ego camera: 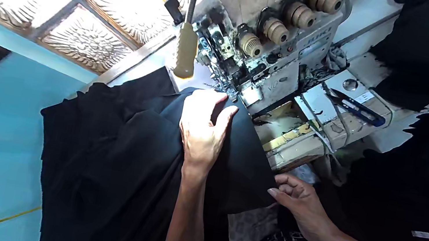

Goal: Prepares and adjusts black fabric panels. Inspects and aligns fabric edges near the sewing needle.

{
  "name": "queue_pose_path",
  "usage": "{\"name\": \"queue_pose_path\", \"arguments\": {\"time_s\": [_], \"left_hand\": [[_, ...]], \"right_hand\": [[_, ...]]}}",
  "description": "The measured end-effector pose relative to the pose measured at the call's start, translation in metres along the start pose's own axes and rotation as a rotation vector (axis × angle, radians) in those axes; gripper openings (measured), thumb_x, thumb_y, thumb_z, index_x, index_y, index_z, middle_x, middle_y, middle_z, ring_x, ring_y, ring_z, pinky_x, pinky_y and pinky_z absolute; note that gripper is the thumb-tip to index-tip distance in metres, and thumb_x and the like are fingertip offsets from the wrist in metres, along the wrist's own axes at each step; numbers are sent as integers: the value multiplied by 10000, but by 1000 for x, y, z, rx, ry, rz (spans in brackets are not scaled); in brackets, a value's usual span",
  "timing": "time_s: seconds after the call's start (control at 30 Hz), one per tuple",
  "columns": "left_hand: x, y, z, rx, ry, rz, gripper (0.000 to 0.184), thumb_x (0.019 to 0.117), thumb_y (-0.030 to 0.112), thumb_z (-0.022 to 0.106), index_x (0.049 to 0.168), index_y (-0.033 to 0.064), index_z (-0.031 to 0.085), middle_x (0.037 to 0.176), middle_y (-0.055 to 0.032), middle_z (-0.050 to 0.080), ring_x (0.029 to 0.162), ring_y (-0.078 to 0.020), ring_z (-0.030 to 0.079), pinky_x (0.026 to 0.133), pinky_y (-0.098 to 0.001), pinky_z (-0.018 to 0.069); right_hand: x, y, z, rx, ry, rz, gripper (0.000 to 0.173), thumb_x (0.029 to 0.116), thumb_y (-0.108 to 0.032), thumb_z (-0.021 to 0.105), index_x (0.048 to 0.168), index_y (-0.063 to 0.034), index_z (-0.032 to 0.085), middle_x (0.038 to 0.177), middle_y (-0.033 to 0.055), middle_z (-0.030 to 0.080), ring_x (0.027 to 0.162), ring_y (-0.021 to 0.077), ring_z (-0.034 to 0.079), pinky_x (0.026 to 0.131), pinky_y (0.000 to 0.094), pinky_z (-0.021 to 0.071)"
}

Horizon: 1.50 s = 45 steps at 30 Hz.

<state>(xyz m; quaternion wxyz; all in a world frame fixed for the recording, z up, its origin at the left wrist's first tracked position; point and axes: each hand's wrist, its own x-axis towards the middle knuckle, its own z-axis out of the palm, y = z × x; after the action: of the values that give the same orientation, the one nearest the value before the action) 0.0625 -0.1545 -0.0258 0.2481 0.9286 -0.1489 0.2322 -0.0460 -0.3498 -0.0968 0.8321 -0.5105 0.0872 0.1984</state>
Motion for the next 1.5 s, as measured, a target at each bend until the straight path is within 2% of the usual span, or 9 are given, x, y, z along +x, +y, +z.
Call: {"name": "queue_pose_path", "arguments": {"time_s": [0.23,0.4,0.53,0.7,0.8,0.9,1.1,1.4,1.5], "left_hand": [[1,5,4,114,38,35,226,1009,209,647,1083,-4,641,1095,-183,664,1049,-292,654,909,-413,516],[-18,26,0,154,184,140,233,1015,198,636,969,-23,693,1158,-203,714,1210,-328,650,1141,-542,394],[-59,64,-9,-23,143,169,219,1027,224,618,892,51,621,1008,-103,692,1086,-175,668,1091,-372,458],[-104,84,9,-214,-57,148,243,1032,239,598,866,63,613,1004,-73,679,1098,-102,656,1052,-238,487],[-119,81,26,-282,-114,135,218,1007,197,612,857,43,649,993,-104,699,1064,-110,665,983,-187,500],[-129,81,34,-311,-159,104,195,986,184,627,858,41,658,992,-107,695,1026,-100,664,936,-154,506],[-141,78,47,-247,-258,102,195,967,177,620,851,54,715,966,-109,726,959,-137,698,883,-179,534],[-145,69,47,-208,-315,67,191,941,165,625,836,42,727,938,-110,734,914,-163,712,843,-204,550],[-139,77,44,-207,-336,10,196,916,112,637,830,-27,744,931,-180,760,890,-263,756,828,-300,589]], "right_hand": [[-1,-6,2,52,-48,-46,181,920,49,618,1065,-56,641,734,-100,672,663,31,678,693,228,609],[15,-22,9,-221,-34,-179,223,979,-34,621,1183,48,578,803,-14,685,715,49,696,696,235,605],[31,-36,15,-491,-141,-219,264,1058,-75,503,1278,67,531,891,117,706,706,125,700,690,290,594],[30,-46,4,-894,-142,-453,237,1063,-171,504,1139,23,617,717,151,638,637,298,650,616,450,525],[36,-66,-18,-1054,65,-605,232,1020,-184,586,989,1,724,713,143,673,647,302,683,594,481,539],[56,-90,-61,-1221,305,-783,107,933,-67,682,999,-30,757,898,142,700,821,305,697,716,461,585],[92,-126,-112,-1366,568,-668,140,943,-41,635,997,-18,762,1029,199,692,994,399,653,850,523,529],[120,-163,-109,-1318,532,-549,187,986,-34,585,1085,-13,743,1056,183,688,954,335,683,824,504,536],[120,-170,-112,-1308,525,-545,188,984,-22,582,1082,-9,742,1060,176,699,970,321,689,856,493,537]]}}
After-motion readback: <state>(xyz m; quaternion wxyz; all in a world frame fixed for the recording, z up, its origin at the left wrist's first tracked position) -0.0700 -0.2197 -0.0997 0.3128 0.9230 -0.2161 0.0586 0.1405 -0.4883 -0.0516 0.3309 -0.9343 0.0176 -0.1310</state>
